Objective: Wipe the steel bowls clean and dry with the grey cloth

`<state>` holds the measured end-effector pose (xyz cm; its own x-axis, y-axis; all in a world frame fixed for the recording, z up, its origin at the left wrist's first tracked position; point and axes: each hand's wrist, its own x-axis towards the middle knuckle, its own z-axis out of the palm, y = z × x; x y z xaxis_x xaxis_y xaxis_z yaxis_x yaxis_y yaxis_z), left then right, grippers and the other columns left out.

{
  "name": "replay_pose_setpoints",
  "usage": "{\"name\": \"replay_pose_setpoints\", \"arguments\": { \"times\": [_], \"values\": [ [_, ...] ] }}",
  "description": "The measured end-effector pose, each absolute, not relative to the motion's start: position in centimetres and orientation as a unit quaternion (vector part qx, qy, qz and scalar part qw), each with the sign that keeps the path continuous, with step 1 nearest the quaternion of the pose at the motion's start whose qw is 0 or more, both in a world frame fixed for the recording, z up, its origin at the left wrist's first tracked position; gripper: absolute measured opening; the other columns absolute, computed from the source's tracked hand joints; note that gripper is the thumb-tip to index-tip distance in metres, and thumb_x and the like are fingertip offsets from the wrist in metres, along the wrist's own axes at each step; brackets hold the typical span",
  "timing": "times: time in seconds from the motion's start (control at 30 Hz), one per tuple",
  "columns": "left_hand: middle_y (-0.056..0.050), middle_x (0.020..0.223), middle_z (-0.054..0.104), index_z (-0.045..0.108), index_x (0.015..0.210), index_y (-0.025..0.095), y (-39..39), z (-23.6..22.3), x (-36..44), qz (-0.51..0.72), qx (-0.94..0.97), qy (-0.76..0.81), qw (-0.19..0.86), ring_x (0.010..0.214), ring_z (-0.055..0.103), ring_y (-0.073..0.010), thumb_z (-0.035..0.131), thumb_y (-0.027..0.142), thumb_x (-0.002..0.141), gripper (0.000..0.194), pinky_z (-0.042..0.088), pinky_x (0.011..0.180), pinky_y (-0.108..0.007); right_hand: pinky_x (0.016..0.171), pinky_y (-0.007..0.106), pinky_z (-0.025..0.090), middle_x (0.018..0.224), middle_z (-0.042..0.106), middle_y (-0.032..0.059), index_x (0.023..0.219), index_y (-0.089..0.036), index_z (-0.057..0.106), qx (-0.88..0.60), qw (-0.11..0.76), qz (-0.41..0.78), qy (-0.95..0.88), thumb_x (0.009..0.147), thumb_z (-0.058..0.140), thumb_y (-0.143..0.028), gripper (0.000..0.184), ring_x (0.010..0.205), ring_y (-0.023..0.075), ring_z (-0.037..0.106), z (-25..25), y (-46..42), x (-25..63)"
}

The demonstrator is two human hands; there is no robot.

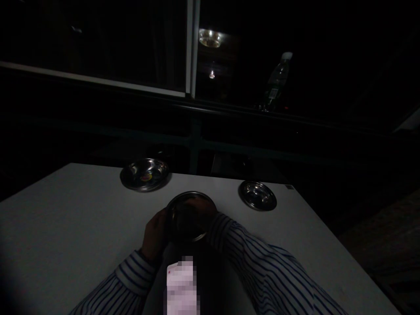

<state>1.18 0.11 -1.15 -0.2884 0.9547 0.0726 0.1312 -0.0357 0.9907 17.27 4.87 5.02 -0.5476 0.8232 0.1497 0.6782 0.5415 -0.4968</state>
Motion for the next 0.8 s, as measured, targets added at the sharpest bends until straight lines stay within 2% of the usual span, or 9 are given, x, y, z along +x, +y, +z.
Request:
{"name": "replay_pose_setpoints", "arguments": {
  "times": [0.13, 0.23, 0.37, 0.47, 0.53, 0.63, 0.73, 0.8],
  "values": [
    [-0.014, 0.098, 0.069, 0.063, 0.099, 0.011, 0.2, -1.2, 1.2, 0.541, 0.466, 0.588, 0.380, 0.090, 0.063, -0.0233, 0.040, 0.042, 0.080, 0.044, 0.048, 0.079, -0.035, 0.087, 0.035, 0.042, 0.102, 0.054, 0.0083, 0.117, -0.018, 0.052, -0.458, 0.168, 0.113, -0.866, 0.089, 0.041, -0.017, 0.031, 0.093, 0.0164, 0.054, 7.0, 5.8, 18.1],
    [-0.013, 0.090, 0.070, 0.064, 0.094, 0.012, 0.2, -1.1, 1.5, 0.523, 0.477, 0.601, 0.371, 0.082, 0.064, -0.0238, 0.041, 0.040, 0.079, 0.040, 0.049, 0.072, -0.035, 0.082, 0.031, 0.044, 0.104, 0.055, 0.0085, 0.115, -0.020, 0.056, -0.412, 0.111, 0.090, -0.900, 0.087, 0.044, -0.020, 0.030, 0.092, 0.0172, 0.055, 6.7, 6.2, 15.5],
    [-0.014, 0.086, 0.070, 0.064, 0.086, 0.013, 0.0, -1.0, 1.6, 0.501, 0.490, 0.625, 0.344, 0.077, 0.064, -0.0242, 0.040, 0.037, 0.079, 0.035, 0.047, 0.068, -0.035, 0.085, 0.027, 0.042, 0.113, 0.059, 0.0023, 0.107, -0.025, 0.061, -0.330, 0.022, 0.083, -0.940, 0.082, 0.054, -0.019, 0.027, 0.101, 0.0168, 0.054, 5.2, 7.5, 11.8],
    [-0.014, 0.085, 0.070, 0.065, 0.087, 0.013, -0.1, -0.7, 1.5, 0.490, 0.499, 0.628, 0.342, 0.075, 0.064, -0.0235, 0.037, 0.039, 0.081, 0.038, 0.047, 0.066, -0.034, 0.087, 0.030, 0.041, 0.109, 0.064, 0.0031, 0.104, -0.023, 0.063, -0.331, -0.024, 0.061, -0.941, 0.080, 0.054, -0.016, 0.027, 0.098, 0.0178, 0.055, 4.9, 9.3, 12.6],
    [-0.013, 0.087, 0.070, 0.065, 0.090, 0.013, 0.0, -0.5, 1.4, 0.486, 0.505, 0.626, 0.343, 0.077, 0.064, -0.0231, 0.037, 0.040, 0.081, 0.040, 0.047, 0.067, -0.033, 0.081, 0.034, 0.044, 0.103, 0.066, 0.0077, 0.103, -0.021, 0.064, -0.373, -0.042, 0.038, -0.926, 0.082, 0.047, -0.014, 0.027, 0.093, 0.0213, 0.057, 5.3, 10.5, 14.4],
    [-0.012, 0.090, 0.070, 0.065, 0.093, 0.014, 0.1, -0.3, 1.4, 0.483, 0.511, 0.625, 0.339, 0.081, 0.064, -0.0225, 0.037, 0.040, 0.081, 0.039, 0.047, 0.071, -0.033, 0.075, 0.034, 0.044, 0.099, 0.067, 0.0084, 0.104, -0.022, 0.063, -0.397, -0.061, 0.025, -0.915, 0.084, 0.043, -0.017, 0.028, 0.091, 0.0230, 0.058, 5.6, 11.2, 15.8],
    [-0.011, 0.082, 0.071, 0.065, 0.085, 0.015, 0.3, -0.5, 1.3, 0.478, 0.510, 0.637, 0.326, 0.074, 0.063, -0.0221, 0.039, 0.039, 0.080, 0.036, 0.046, 0.066, -0.032, 0.085, 0.030, 0.040, 0.109, 0.064, 0.0050, 0.107, -0.022, 0.061, -0.346, -0.074, 0.043, -0.935, 0.082, 0.048, -0.016, 0.029, 0.098, 0.0193, 0.055, 5.2, 10.5, 13.7],
    [-0.011, 0.076, 0.070, 0.064, 0.079, 0.014, 0.5, -0.7, 1.1, 0.473, 0.501, 0.653, 0.313, 0.068, 0.062, -0.0219, 0.039, 0.035, 0.079, 0.034, 0.045, 0.062, -0.032, 0.090, 0.023, 0.036, 0.112, 0.063, -0.0009, 0.102, -0.025, 0.063, -0.294, -0.081, 0.065, -0.950, 0.080, 0.052, -0.018, 0.026, 0.101, 0.0146, 0.054, 4.6, 9.8, 11.5]
  ]
}}
